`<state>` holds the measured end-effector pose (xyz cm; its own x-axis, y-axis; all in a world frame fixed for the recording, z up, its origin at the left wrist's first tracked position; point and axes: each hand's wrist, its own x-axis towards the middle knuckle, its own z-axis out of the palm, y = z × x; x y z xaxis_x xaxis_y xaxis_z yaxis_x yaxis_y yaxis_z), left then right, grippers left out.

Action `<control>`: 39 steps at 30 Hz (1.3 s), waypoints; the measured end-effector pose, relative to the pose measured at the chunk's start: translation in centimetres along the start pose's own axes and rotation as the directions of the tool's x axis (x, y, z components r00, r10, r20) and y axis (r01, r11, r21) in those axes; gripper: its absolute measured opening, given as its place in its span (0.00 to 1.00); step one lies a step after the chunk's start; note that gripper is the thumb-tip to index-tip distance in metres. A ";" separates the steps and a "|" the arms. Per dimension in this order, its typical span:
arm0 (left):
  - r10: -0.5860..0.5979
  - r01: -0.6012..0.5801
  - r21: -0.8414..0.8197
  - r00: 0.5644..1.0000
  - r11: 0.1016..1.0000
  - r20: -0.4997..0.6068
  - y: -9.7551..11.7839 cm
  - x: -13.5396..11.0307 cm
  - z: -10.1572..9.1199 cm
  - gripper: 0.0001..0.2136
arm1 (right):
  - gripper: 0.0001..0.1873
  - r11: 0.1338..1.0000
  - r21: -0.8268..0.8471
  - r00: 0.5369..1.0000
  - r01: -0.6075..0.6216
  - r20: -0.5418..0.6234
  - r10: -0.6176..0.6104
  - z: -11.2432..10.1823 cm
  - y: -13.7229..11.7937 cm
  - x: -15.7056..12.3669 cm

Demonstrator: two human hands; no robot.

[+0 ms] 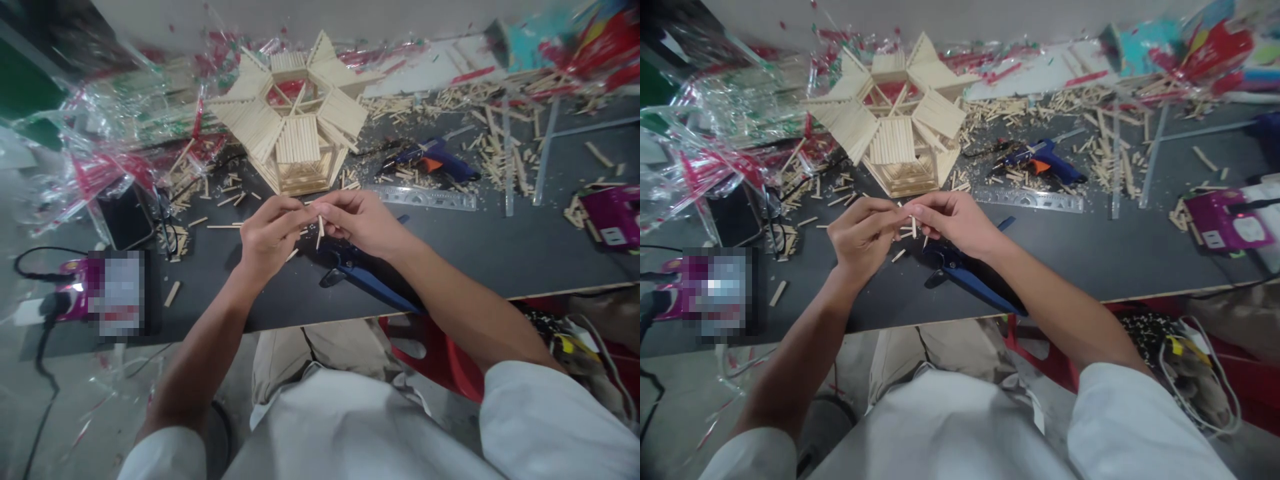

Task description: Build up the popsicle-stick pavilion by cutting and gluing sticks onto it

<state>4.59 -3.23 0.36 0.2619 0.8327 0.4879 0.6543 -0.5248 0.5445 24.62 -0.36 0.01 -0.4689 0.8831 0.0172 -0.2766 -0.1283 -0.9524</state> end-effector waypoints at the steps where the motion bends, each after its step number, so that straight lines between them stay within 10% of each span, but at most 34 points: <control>1: -0.005 0.005 0.019 1.000 1.000 -0.001 0.0 0.0 0.0 0.16 | 0.25 1.000 0.002 1.000 0.000 0.005 0.000 0.0 -0.1 -0.1; 18: -0.004 0.011 0.162 0.999 0.987 -0.042 0.7 0.5 0.1 0.16 | 0.26 0.991 0.083 0.994 -0.108 0.006 0.108 0.1 -1.0 -0.3; 27: 0.009 -0.001 0.147 0.999 0.989 -0.049 0.4 0.7 -0.3 0.16 | 0.20 0.972 -0.217 0.988 0.088 -0.104 -0.112 -0.4 -1.7 -0.7; 39: 0.162 -0.150 0.148 0.984 0.978 -0.075 -0.8 0.6 0.3 0.13 | 0.11 0.671 -0.690 0.926 0.271 -0.003 -0.377 -1.2 -0.8 -0.9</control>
<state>4.45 -2.26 0.02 0.3102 0.7210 0.6196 0.7057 -0.6113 0.3581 26.24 -0.51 0.41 -0.3270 0.8677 0.3743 0.2662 0.4646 -0.8446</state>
